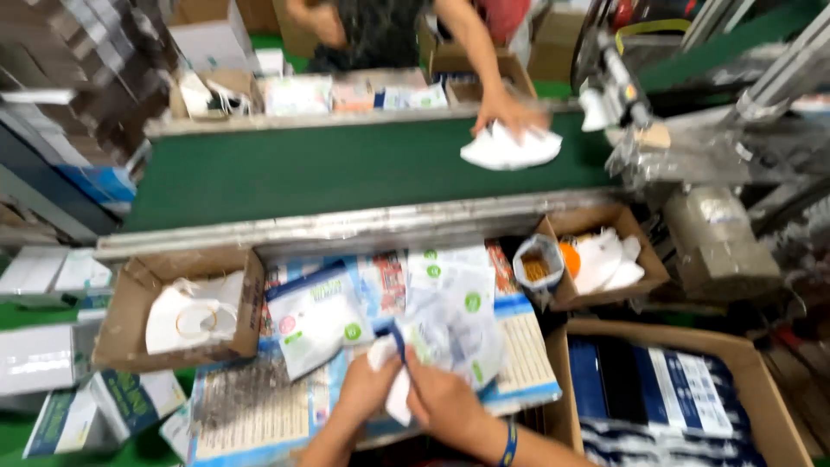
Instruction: The recorder is packing stacks of face masks into individual plastic bags and then sealing a cardboard box with tape.
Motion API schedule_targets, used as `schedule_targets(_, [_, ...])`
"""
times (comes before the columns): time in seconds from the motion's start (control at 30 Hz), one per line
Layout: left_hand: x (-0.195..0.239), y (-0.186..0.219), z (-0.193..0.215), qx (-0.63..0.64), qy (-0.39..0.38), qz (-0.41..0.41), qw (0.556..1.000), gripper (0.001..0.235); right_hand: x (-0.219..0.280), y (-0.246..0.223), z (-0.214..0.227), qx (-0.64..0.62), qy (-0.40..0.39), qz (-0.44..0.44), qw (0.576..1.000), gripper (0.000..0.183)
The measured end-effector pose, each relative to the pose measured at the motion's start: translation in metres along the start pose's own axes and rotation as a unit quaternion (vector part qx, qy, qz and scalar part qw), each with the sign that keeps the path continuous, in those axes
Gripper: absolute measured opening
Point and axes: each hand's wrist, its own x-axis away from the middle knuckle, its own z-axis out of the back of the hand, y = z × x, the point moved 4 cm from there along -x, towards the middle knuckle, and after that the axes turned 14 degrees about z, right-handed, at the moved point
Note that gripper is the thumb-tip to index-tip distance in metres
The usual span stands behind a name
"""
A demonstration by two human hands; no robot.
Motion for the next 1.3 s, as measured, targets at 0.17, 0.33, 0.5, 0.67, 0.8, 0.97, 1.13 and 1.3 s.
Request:
schedule_targets(0.17, [0.005, -0.022, -0.005, 0.176, -0.113, 0.078, 0.975, 0.039, 0.019, 0.012, -0.006, -0.077, -0.004, 0.030, 0.997, 0.060])
schedule_targets(0.33, [-0.029, -0.083, -0.046, 0.190, -0.078, 0.039, 0.978, 0.045, 0.057, 0.048, -0.068, -0.099, -0.058, 0.012, 0.993, 0.067])
schedule_targets(0.5, [-0.060, -0.118, -0.092, 0.302, -0.161, 0.006, 0.940, 0.056, 0.071, 0.070, -0.056, -0.119, 0.025, 0.055, 0.991, 0.062])
schedule_targets(0.67, [0.030, -0.001, -0.067, 0.404, -0.258, 0.126, 0.868, 0.060, 0.077, 0.036, -0.046, -0.146, -0.075, 0.024, 0.986, 0.061])
schedule_targets(0.8, [0.025, -0.027, -0.095, 0.545, -0.228, 0.132, 0.796, 0.049, 0.100, 0.058, -0.059, -0.098, -0.065, -0.154, 0.981, 0.021])
schedule_targets(0.97, [0.030, -0.038, -0.110, 0.649, -0.318, 0.215, 0.657, 0.045, 0.065, -0.006, -0.014, -0.255, -0.074, -0.035, 0.963, 0.064])
schedule_targets(1.13, [0.051, -0.062, -0.134, 0.179, -0.292, -0.166, 0.925, 0.057, 0.006, -0.037, 0.076, -0.263, -0.079, 0.141, 0.951, 0.060])
schedule_targets(1.3, [0.081, -0.036, -0.117, -0.011, -0.441, -0.103, 0.891, 0.039, 0.037, -0.001, 0.062, -0.310, -0.251, 0.031, 0.917, 0.056])
